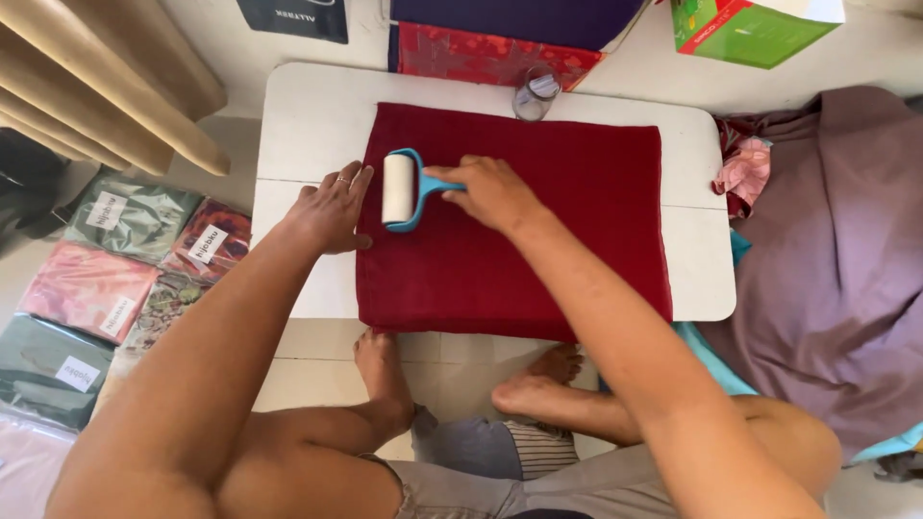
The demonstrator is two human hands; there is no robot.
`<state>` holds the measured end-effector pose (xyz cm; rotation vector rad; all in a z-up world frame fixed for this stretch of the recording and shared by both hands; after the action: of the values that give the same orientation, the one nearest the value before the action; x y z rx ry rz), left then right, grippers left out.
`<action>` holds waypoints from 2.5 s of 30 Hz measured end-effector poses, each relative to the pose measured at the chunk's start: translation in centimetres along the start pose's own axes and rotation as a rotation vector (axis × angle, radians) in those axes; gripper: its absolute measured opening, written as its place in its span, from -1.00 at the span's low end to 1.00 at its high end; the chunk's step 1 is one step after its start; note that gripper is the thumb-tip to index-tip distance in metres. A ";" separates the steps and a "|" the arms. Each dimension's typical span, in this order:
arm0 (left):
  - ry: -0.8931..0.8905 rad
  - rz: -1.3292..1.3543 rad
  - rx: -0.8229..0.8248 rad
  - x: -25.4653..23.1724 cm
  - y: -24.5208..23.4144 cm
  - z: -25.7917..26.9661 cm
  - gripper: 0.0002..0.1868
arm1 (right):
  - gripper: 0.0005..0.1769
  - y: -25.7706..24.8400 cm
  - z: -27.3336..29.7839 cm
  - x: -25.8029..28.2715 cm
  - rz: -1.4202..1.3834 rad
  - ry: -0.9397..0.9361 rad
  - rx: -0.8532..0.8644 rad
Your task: Cleaning a red fabric using a lint roller on a small table.
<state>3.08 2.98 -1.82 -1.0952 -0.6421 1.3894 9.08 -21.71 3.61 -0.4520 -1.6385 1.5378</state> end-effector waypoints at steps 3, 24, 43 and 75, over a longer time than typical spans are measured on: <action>-0.031 -0.038 0.051 -0.1 0.2 -0.1 0.16 | -0.56 -2.1 2.2 -3.5 0.010 -0.043 0.006; -0.087 -0.034 0.041 -0.5 0.4 -1.9 0.37 | -0.42 -11.3 19.2 -27.7 0.309 0.243 0.121; -0.121 0.107 0.012 -0.6 0.0 -1.0 0.14 | -0.48 -0.8 -5.9 -3.6 0.141 0.178 0.042; -0.155 0.091 0.033 -1.1 -0.1 -3.0 0.16 | -0.44 -9.2 20.0 -27.3 0.360 0.479 -0.032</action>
<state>5.64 1.25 -2.70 -1.0073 -0.6856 1.5693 12.72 -56.54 5.35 -1.0892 -1.2515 1.5038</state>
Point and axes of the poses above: each hand's wrist, its own z-axis away from the middle knuckle, its own y-axis out of the palm, x = y × z, the point moved 3 cm from there along -z, towards the middle knuckle, and after that the axes turned 6 degrees about z, right-handed, at the moved point
